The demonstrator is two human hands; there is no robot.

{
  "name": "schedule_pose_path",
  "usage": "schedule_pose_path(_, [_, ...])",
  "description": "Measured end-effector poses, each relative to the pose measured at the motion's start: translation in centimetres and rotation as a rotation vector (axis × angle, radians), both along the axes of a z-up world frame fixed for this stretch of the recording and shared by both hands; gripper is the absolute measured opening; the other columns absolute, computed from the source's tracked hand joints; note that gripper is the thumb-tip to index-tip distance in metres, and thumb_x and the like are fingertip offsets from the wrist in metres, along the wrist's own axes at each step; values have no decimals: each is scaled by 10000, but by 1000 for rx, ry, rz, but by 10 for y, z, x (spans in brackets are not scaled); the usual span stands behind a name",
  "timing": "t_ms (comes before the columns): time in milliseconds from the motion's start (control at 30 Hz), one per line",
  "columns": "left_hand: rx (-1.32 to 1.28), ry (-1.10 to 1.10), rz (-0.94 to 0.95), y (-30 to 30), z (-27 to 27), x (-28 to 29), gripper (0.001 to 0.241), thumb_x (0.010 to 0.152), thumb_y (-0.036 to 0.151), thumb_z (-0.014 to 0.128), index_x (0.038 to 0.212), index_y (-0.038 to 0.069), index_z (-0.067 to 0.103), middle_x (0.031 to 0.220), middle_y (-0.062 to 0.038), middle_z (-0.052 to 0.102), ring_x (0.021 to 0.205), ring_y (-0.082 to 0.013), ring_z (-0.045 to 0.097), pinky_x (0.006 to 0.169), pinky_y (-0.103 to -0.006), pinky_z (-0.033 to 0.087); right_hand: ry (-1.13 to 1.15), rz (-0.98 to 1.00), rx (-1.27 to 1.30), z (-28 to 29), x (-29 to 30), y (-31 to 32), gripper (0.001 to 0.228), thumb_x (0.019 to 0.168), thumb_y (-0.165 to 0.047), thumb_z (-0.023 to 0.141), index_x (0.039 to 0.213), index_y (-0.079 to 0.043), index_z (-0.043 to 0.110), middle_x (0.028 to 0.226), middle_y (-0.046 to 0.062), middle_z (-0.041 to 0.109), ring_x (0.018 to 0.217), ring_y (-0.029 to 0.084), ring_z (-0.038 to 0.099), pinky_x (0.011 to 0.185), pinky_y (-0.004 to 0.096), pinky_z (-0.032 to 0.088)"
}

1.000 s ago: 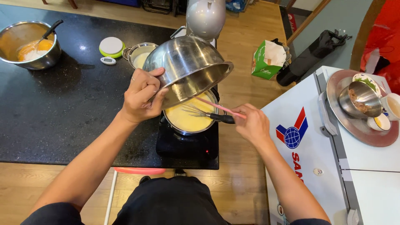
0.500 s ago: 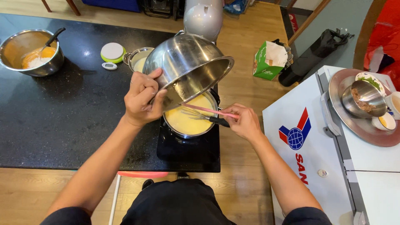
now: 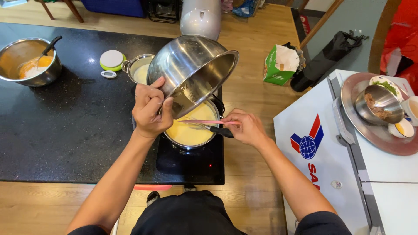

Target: Whisking and mixing ingredients in bowls, pouring them into a pot, and stirring while heating on an induction stove to make a custard or cream base.

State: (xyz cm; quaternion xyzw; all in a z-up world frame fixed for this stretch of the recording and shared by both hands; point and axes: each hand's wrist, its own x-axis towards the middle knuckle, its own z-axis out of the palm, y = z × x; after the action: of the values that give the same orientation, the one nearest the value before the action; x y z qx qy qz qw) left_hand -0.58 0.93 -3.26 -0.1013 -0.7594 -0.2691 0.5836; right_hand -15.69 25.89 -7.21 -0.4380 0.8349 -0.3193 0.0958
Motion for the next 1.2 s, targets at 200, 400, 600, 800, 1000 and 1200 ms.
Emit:
schedule_pose_path(200, [16,-58,41,-10,14,15,276,919,-103,713,739,-52,510,850,-129,531,830,-258,524,1079,-482,606,178,-30,-73,-19,-33,25,178,794,-87,723,953,-143,781,952,29,712,863,285,694,703,393,548])
schedule_pose_path(400, [90,-164,68,-18,32,35,309,996,-76,696,772,-53,484,896,-131,521,817,-213,507,1083,-444,591,240,-141,-27,-20,-35,9,175,832,-91,752,986,-153,807,923,49,681,852,296,684,693,424,531])
schedule_pose_path(600, [118,-175,126,-19,28,42,334,1025,-55,695,779,-48,470,920,-126,525,849,-208,496,1101,-434,587,253,21,-184,-32,-42,-13,148,854,-69,745,990,-123,765,973,36,680,837,255,704,676,390,545])
schedule_pose_path(800, [238,-135,200,-16,9,45,386,1055,-36,673,748,-38,439,884,-101,481,757,-165,441,1119,-442,573,190,134,-124,-23,-32,-20,174,831,-54,731,970,-142,787,945,33,696,815,261,710,680,382,546])
schedule_pose_path(1000, [262,-16,304,4,-4,32,385,1026,-31,662,713,-37,439,887,-123,472,779,-168,445,1190,-501,528,-67,271,-190,-28,-31,-26,161,800,-57,770,958,-90,783,900,58,717,780,228,707,689,346,552])
schedule_pose_path(1200, [234,22,373,9,-16,27,427,997,-25,671,669,-14,399,853,-119,474,781,-206,454,1151,-512,547,-44,234,-123,-17,-46,2,154,770,-60,800,922,-77,787,846,84,697,747,236,675,656,340,539])
